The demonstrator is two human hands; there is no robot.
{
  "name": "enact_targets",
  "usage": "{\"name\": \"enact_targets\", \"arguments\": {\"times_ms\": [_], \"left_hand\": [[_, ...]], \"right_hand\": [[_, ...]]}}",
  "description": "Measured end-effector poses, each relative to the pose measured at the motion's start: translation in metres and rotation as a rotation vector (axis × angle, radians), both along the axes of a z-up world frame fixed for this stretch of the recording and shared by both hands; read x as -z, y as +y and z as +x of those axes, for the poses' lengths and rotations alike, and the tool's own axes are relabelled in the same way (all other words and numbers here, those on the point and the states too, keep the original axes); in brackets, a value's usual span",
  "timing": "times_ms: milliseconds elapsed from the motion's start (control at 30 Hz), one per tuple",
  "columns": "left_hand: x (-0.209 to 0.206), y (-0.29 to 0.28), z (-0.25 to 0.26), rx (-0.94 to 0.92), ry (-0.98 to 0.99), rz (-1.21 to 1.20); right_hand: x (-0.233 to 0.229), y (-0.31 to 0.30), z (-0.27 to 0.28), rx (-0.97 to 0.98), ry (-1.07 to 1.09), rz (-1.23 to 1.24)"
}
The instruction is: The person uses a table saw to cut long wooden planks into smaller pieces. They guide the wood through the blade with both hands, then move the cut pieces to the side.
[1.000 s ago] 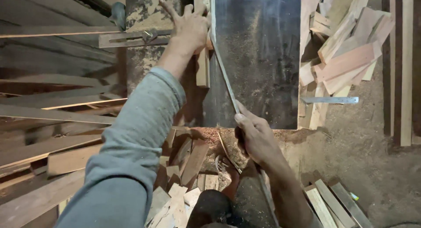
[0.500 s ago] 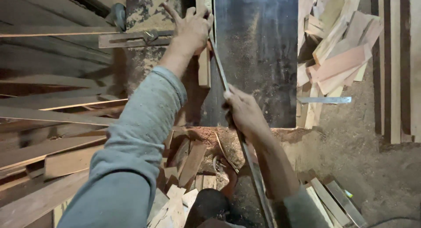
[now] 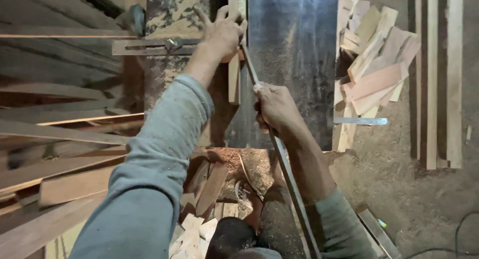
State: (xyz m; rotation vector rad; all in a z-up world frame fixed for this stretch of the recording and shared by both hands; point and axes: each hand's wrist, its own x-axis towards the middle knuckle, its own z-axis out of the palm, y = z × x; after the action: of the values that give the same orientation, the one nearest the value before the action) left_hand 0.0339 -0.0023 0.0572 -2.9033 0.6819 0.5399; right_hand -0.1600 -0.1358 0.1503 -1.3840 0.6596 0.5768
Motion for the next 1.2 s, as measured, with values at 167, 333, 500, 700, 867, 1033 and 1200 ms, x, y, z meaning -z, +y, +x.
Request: {"name": "enact_targets", "arguments": {"times_ms": [167,333,500,700,867,1033,1200], "left_hand": [[0.012,0.007,0.011,0.054,-0.068,-0.08],[0.002,0.006,0.007,0.018,0.017,-0.093],[0.008,0.008,0.015,-0.014,0.047,-0.104],[-0.006,0.005,0.01,-0.031,0.081,-0.102],[-0.002,0.006,0.006,-0.09,0.146,-0.138],[-0.006,0.008,-0.017,-0.398,0.217,-0.524],[0.077,0.009,-0.045,-0.46,-0.077,-1.115]], "right_hand": [[0.006,-0.002,0.012,-0.03,-0.094,-0.04],[-0.008,0.004,0.022,-0.044,0.014,-0.152],[-0.002,-0.001,0.027,-0.031,-0.029,-0.107],[-0.025,-0.013,0.038,-0.157,0.039,-0.161],[-0.037,-0.013,0.046,-0.169,0.045,-0.162],[-0.036,-0.011,0.052,-0.164,0.021,-0.181],[0.01,-0.017,0.047,-0.259,-0.254,-0.397]]}}
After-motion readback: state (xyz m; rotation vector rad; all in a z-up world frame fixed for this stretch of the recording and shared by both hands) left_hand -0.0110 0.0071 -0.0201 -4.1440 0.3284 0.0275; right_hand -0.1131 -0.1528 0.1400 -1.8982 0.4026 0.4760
